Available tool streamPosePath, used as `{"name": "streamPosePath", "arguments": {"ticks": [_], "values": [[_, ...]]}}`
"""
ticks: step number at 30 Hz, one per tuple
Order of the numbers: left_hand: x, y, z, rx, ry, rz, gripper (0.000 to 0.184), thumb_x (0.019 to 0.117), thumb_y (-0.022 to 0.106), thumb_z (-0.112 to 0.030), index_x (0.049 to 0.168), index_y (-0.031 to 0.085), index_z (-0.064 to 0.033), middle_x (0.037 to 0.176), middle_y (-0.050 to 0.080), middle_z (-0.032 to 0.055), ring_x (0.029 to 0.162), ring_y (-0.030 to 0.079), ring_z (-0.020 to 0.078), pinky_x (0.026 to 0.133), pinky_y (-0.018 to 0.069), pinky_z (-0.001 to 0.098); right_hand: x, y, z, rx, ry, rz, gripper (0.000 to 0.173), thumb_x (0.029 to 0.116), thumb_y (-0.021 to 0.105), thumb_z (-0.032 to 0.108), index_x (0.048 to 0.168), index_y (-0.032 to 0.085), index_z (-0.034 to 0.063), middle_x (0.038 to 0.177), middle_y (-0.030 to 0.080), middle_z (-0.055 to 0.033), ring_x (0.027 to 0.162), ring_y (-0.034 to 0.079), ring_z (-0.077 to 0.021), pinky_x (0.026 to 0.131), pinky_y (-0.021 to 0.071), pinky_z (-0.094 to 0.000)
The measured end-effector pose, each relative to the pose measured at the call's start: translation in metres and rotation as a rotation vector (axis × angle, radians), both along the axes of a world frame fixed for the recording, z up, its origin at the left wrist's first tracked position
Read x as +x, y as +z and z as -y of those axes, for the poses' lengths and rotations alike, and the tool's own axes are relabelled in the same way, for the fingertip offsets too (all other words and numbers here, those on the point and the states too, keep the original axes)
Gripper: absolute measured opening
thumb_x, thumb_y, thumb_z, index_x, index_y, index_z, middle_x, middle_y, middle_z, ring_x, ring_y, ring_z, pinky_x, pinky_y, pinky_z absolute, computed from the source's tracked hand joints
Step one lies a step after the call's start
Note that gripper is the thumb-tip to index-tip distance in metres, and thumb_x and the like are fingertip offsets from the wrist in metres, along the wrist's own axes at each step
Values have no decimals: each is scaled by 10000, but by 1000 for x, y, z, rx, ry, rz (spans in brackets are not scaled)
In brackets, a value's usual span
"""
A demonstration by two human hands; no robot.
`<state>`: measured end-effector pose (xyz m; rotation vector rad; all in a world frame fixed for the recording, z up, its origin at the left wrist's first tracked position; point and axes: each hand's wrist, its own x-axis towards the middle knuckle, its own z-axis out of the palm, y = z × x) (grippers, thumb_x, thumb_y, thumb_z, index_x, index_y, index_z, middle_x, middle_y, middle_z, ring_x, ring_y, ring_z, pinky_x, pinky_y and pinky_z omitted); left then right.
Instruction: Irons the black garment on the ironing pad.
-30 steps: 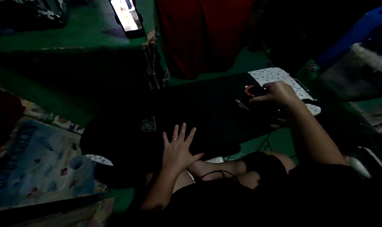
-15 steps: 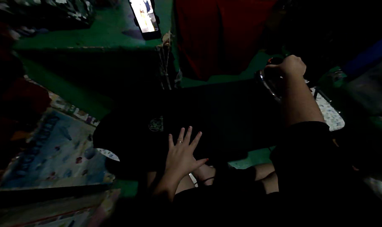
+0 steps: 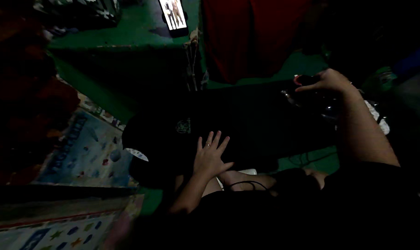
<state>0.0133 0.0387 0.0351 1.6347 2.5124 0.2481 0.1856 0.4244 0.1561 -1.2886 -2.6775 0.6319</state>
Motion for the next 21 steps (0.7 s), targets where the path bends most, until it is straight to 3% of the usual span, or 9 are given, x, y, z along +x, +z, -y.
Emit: {"name": "streamPosePath", "arguments": {"ticks": [3,6,8,11,14,18,21], "values": [[1,-12,5,159,-66,-72,742,875,703,-570,1492,556,-186,1596,436,151,1511,339,390,1186,217,671,14,-4,27,-48,165,-11,497,849,858,380,1040,707,-53,933,688,-269,874,659,-428,806,491,-689],[0,-29,10,337,-178,-227,604,870,739,-436,1374,660,-113,1458,590,168,1377,532,397,1076,430,615,24,-1,67,-41,267,36,448,804,901,343,1052,743,5,936,713,-236,910,675,-432,824,486,-706],[-2,-37,12,412,-236,-296,531,871,732,-365,1326,689,-94,1392,642,170,1305,600,387,1013,501,565,31,-2,89,-22,360,22,448,751,934,334,1051,769,44,921,731,-205,901,687,-420,821,494,-710],[-2,-44,13,494,-280,-357,416,912,671,-318,1256,726,-91,1301,703,140,1214,667,345,929,548,515,36,-7,111,17,478,18,480,674,960,402,963,774,66,820,726,-142,808,692,-356,756,516,-659],[-4,-52,13,587,-294,-419,329,954,605,-311,1167,765,-118,1178,757,93,1085,723,292,825,565,453,31,-9,122,41,563,20,487,693,936,443,1019,802,107,840,751,-116,817,713,-333,760,533,-644],[-5,-62,7,715,-219,-450,278,960,580,-314,1059,802,-181,1050,787,44,990,738,235,772,543,399,14,-12,125,105,519,-49,536,715,904,500,996,779,60,814,730,-151,787,703,-364,723,526,-651],[-6,-62,3,743,-181,-449,264,954,593,-321,1024,812,-192,1017,787,44,978,737,231,777,542,401,-13,-8,127,158,418,-61,555,785,867,509,1000,747,12,852,717,-210,839,696,-427,763,512,-687]]}}
